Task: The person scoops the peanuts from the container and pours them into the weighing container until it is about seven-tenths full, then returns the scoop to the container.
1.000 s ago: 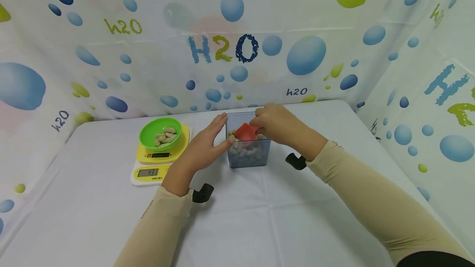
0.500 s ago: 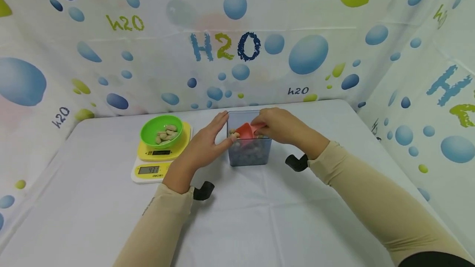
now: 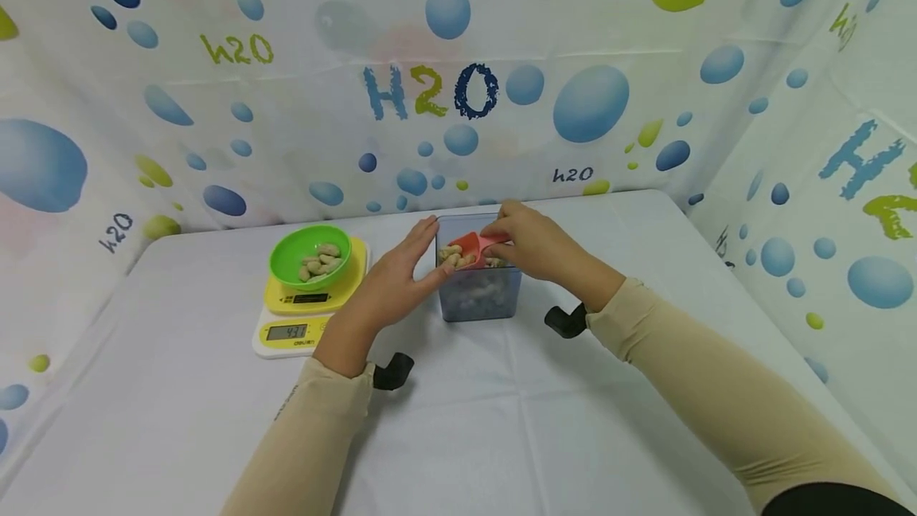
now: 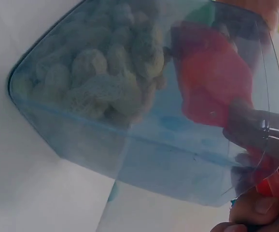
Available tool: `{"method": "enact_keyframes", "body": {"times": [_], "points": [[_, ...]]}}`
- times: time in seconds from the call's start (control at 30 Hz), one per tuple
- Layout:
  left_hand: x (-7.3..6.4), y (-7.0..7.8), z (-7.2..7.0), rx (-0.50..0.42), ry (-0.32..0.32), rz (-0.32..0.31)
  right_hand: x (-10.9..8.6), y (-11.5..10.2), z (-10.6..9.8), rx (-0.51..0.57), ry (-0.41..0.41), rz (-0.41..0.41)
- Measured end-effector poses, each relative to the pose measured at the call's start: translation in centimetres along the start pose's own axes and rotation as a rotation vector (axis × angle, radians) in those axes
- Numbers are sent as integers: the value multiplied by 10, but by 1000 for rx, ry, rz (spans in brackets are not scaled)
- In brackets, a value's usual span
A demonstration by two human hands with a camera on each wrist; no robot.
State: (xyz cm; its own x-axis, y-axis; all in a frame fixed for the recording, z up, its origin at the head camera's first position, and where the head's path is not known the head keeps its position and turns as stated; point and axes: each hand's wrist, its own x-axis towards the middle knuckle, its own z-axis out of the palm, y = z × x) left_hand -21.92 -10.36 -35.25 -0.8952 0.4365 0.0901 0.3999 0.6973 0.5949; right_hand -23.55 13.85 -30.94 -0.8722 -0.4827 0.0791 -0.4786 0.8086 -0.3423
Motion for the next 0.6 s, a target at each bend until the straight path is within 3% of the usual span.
{"method": "enact_keyframes", "body": {"times": [0.6], "points": [[1,-1,3,-2,4,-16,-18,31,-12,261,23,134]]}}
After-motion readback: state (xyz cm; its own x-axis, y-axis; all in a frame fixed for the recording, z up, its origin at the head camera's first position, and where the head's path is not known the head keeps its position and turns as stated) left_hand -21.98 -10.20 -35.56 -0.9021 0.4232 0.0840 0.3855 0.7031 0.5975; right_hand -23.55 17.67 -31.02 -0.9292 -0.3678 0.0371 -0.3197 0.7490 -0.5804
